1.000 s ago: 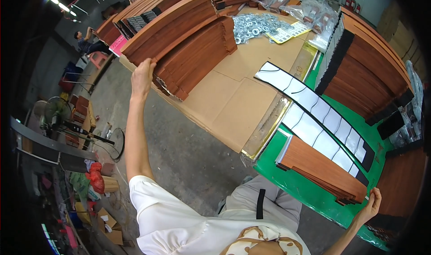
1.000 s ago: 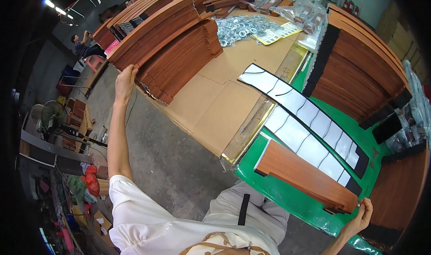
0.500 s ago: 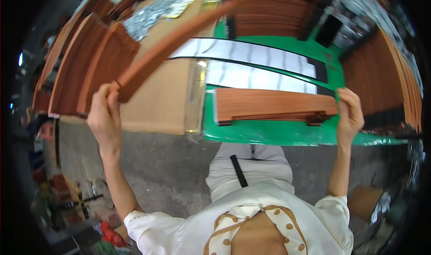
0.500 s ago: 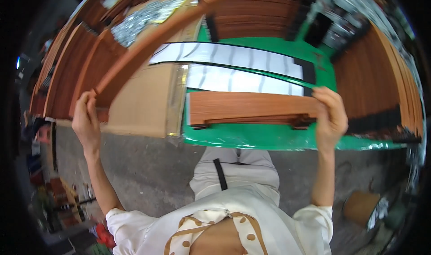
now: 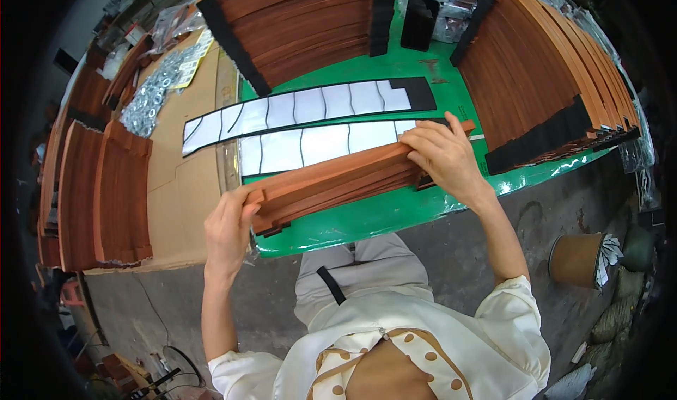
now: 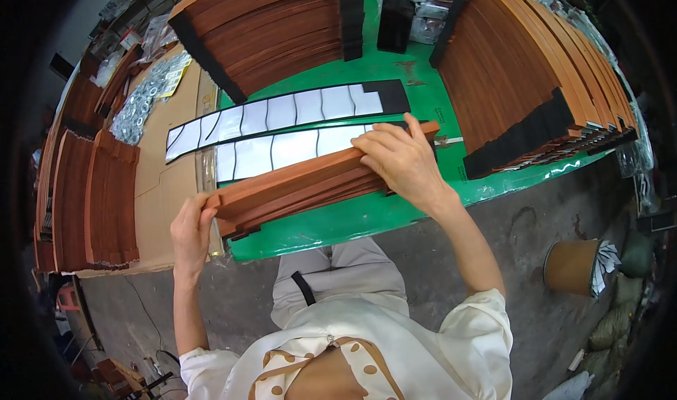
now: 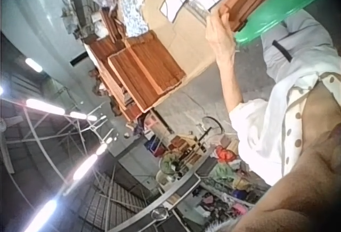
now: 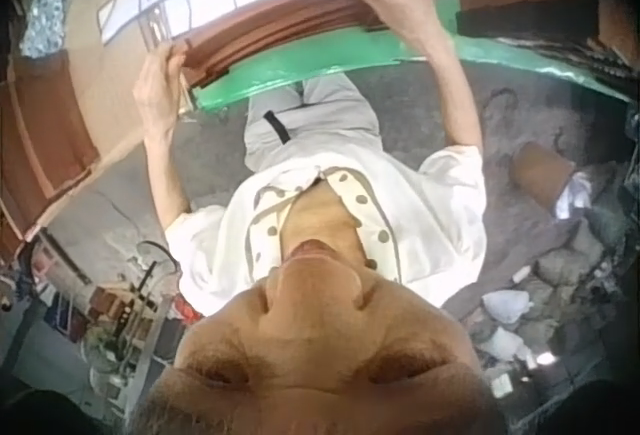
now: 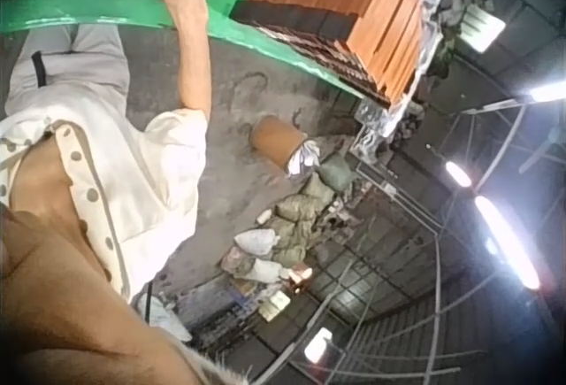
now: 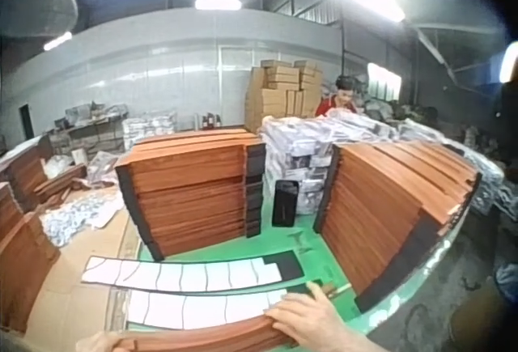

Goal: The person attaches black components to wooden slats by hand.

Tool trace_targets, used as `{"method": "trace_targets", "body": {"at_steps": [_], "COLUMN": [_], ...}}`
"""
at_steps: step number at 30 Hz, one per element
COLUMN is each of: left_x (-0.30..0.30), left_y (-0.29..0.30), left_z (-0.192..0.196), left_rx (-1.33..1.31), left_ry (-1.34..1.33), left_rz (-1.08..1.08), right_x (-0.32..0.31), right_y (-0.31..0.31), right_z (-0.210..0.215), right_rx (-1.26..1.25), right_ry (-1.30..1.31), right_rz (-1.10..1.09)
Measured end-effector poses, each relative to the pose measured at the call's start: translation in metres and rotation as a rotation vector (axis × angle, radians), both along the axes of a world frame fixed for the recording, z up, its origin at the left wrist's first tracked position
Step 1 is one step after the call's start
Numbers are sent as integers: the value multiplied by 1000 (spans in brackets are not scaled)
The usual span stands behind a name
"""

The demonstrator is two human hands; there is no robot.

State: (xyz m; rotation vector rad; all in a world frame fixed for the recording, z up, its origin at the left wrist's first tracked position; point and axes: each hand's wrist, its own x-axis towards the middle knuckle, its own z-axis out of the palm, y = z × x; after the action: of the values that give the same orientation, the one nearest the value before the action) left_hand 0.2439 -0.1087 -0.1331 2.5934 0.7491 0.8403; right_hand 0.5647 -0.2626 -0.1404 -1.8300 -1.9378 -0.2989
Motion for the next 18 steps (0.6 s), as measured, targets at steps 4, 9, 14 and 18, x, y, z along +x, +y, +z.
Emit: {"method": "trace_targets", "body": {"at_steps": [4, 9, 14, 18], "left_x": [-7, -10, -21, -22], "left_y": [2, 10, 10, 8], "left_z": [3, 2, -20, -25], "left_rx": [-44, -196, -353, -503], "left_ry": [19, 25, -160, -255], "left_rz": [-10, -2, 42, 71], "right_x": [42, 142, 158, 171], "right_y": [12, 69, 124, 147], "right_z": [15, -25, -89, -120], "right_rx": [43, 65, -103, -218], "right_ry": [568, 600, 295, -21], "right_rz": [3, -76, 56, 35]}}
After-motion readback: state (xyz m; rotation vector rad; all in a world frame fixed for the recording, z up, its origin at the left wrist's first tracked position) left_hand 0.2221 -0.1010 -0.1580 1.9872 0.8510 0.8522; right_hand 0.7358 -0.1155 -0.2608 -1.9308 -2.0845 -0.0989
